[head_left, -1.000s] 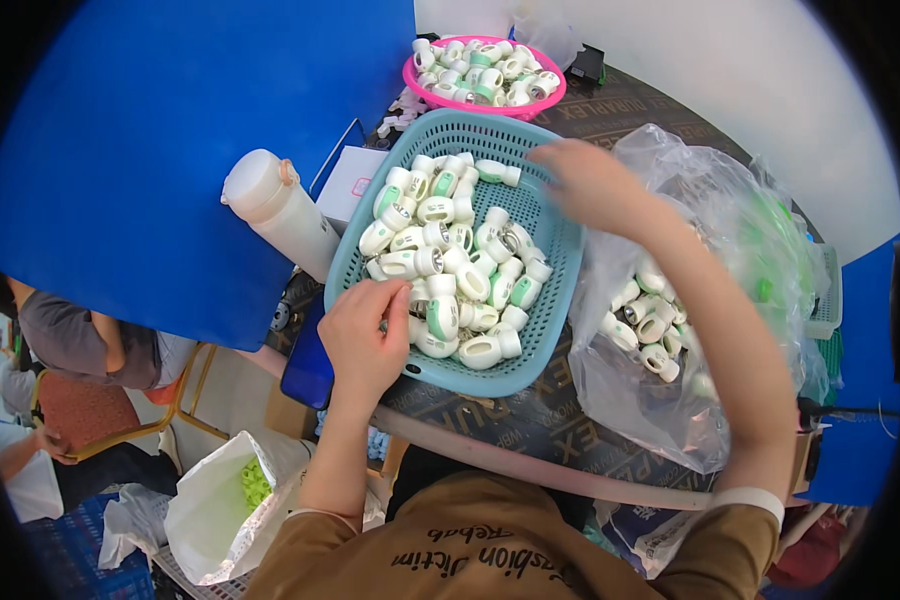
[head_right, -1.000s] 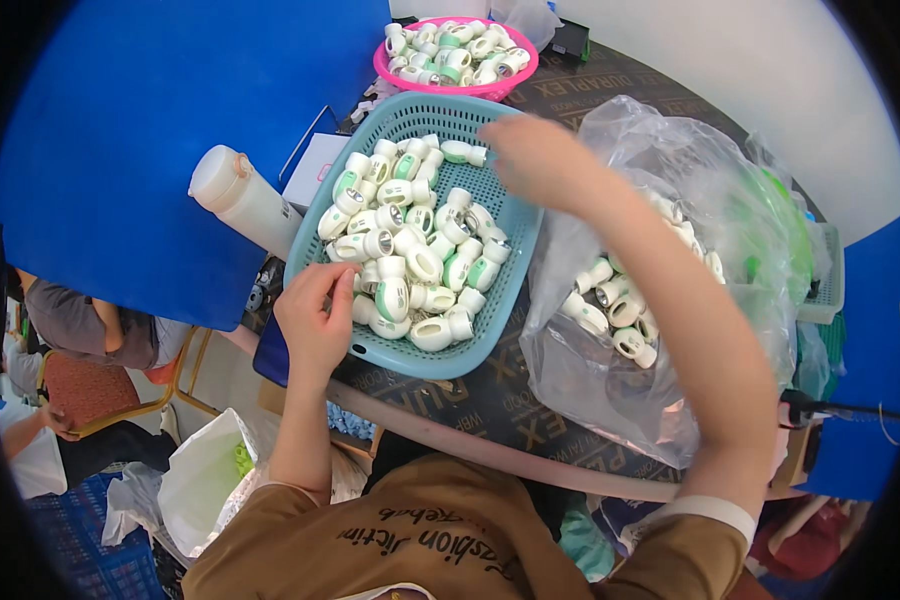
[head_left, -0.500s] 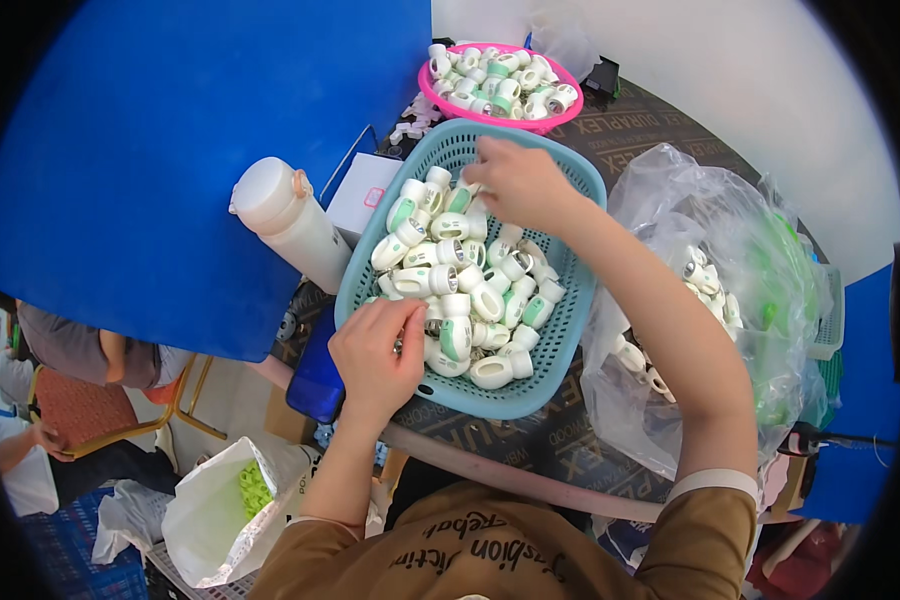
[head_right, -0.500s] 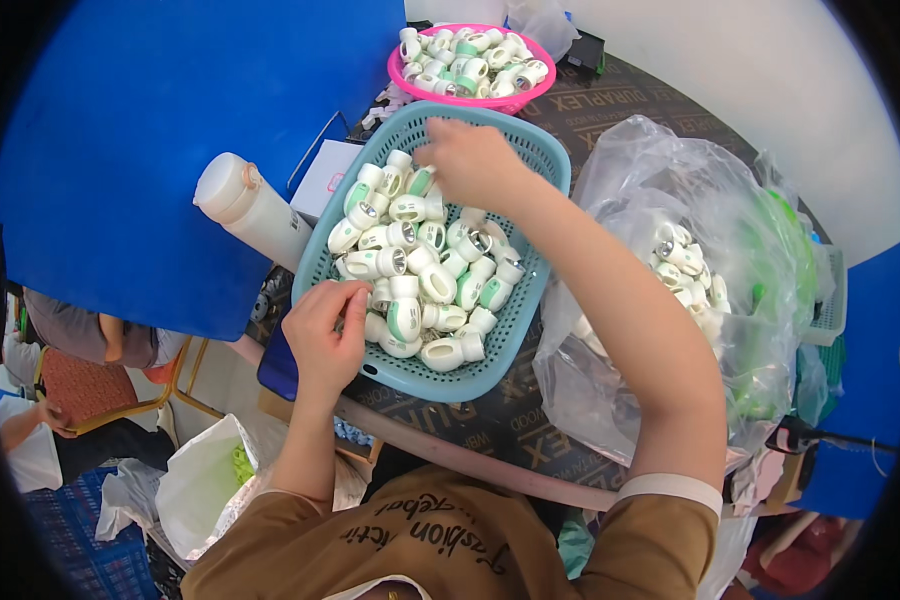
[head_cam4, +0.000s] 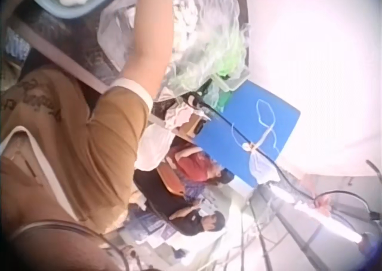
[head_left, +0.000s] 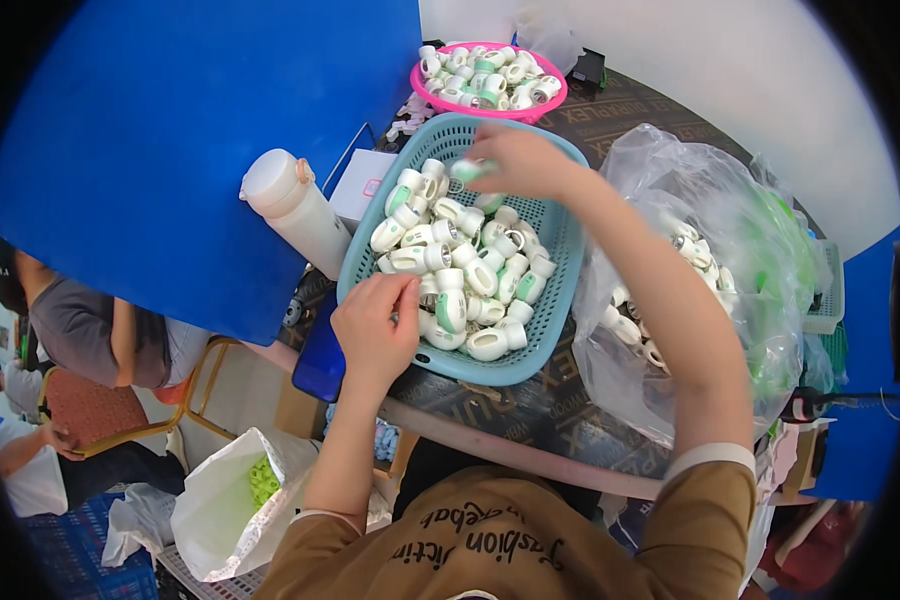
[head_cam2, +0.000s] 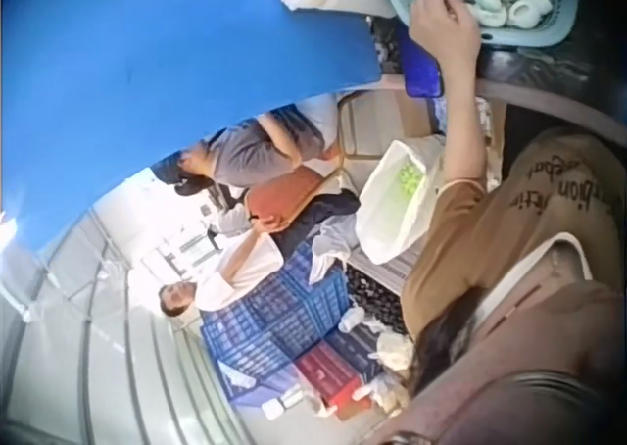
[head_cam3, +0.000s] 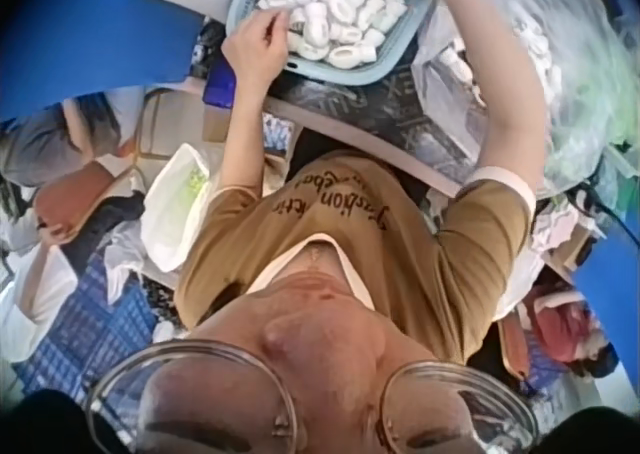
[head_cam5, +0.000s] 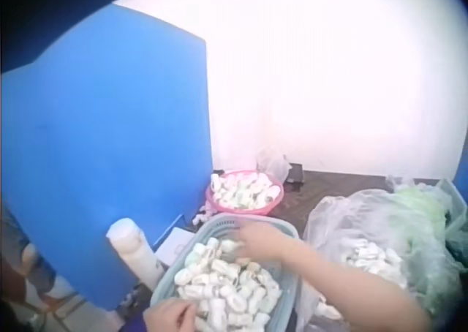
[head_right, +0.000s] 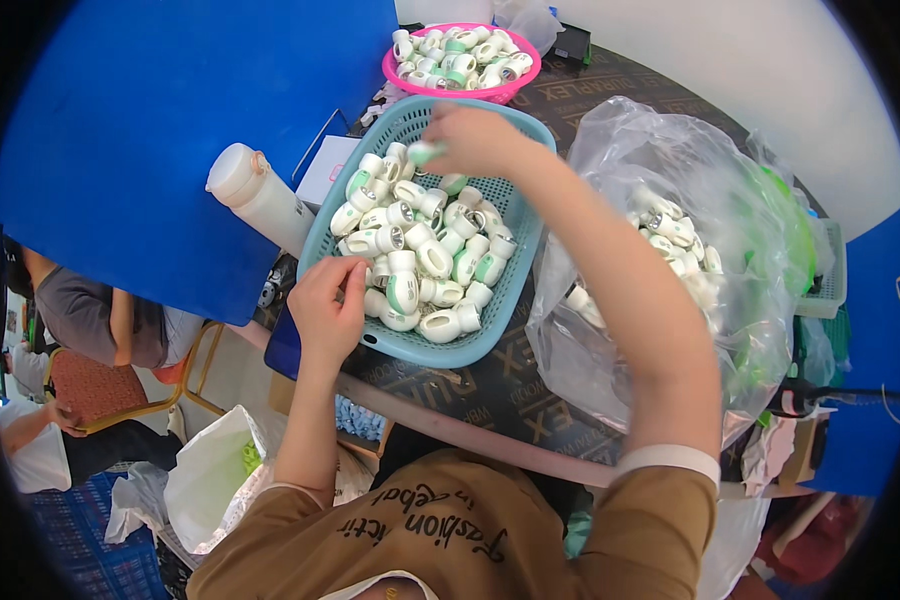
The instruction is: The recorder sorts small white and green plastic toy components from baskets and places them into clear plastic bags.
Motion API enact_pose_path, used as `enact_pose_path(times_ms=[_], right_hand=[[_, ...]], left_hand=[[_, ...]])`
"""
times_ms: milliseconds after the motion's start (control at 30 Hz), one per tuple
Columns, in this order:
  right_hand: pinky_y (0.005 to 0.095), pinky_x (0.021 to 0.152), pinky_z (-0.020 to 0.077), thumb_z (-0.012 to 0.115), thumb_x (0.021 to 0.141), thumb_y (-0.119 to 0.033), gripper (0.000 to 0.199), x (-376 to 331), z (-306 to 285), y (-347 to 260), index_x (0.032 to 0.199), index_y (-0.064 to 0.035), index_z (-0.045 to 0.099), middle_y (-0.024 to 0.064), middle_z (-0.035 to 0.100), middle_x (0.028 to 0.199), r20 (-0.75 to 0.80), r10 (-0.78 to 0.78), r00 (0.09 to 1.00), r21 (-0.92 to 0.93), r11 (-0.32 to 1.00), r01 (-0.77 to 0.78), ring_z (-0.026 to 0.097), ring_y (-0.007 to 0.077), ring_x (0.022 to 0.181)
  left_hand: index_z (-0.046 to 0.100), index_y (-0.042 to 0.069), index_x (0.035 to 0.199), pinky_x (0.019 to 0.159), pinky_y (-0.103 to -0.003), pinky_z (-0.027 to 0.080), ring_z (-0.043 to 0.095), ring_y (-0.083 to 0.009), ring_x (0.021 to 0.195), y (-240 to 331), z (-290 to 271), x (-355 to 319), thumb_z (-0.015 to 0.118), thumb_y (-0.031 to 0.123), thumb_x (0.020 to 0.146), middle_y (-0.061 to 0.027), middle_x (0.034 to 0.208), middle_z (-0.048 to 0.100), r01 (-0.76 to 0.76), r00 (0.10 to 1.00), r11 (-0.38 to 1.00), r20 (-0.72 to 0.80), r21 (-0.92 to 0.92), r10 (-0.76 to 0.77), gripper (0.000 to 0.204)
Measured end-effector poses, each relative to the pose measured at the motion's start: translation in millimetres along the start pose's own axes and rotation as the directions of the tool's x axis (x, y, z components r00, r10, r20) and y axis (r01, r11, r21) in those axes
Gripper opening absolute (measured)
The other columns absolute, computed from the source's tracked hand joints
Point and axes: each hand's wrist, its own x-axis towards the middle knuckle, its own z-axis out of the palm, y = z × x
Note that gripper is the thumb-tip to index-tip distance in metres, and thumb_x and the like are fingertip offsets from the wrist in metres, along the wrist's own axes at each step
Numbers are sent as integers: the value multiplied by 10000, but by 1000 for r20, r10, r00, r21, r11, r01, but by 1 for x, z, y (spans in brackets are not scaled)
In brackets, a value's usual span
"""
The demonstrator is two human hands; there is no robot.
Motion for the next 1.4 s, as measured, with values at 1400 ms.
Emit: enact_pose_path(times_ms=[1400], right_hand=[[395,680,465,760,667,-204,439,-103,-23,-20,994,-59,504,129,623,810,210,132,969,255,949,-184,609,305,763]], left_hand=[[572,127,660,539,-284,365,507,-157,615,91,18,-91,664,205,732,15,668,530,-392,898,917,185,-72,399,141]])
